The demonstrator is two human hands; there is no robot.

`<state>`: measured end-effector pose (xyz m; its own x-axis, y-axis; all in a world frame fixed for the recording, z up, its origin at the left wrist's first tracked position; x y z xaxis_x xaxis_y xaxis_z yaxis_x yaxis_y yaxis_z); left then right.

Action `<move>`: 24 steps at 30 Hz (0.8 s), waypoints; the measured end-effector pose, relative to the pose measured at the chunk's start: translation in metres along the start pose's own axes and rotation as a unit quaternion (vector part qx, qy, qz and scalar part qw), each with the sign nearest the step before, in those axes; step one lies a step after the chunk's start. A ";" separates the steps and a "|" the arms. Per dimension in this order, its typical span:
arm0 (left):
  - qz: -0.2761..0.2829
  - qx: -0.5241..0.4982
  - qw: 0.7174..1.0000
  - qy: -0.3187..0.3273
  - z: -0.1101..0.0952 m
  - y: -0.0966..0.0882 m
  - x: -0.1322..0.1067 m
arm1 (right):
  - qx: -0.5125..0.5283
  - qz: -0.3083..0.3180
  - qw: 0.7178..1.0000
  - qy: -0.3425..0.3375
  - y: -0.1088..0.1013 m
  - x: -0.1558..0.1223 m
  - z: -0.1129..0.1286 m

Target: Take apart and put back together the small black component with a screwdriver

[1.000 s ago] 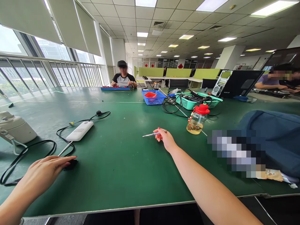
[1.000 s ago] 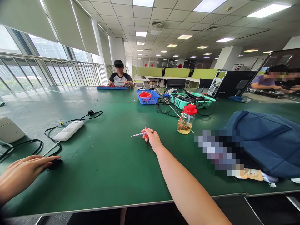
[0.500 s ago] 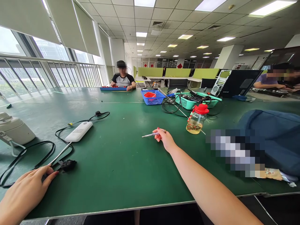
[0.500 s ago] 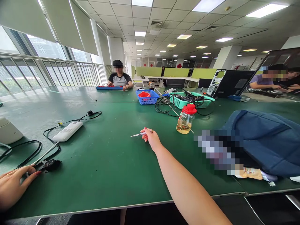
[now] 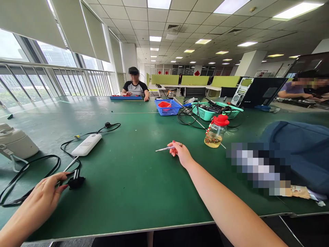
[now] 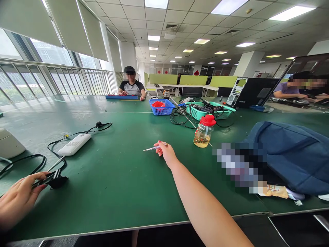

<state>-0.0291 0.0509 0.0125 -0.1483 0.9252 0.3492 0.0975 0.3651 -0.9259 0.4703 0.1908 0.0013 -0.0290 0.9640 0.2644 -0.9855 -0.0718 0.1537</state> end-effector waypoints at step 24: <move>0.175 -0.021 0.984 0.021 -0.051 -0.017 0.030 | -0.016 0.003 1.000 -0.006 0.001 0.001 0.000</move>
<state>0.0153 0.0781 0.0463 -0.0567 0.9983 0.0156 0.1769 0.0255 -0.9839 0.4697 0.1912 0.0016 -0.0327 0.9605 0.2762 -0.9902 -0.0687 0.1217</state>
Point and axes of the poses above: each hand's wrist, its own x-axis towards the middle knuckle, its own y-axis out of the palm, z = x × y, the point moved 6 cm from there along x, towards the middle knuckle, and after that the axes turned 7 degrees about -y, right-handed, at the moved point
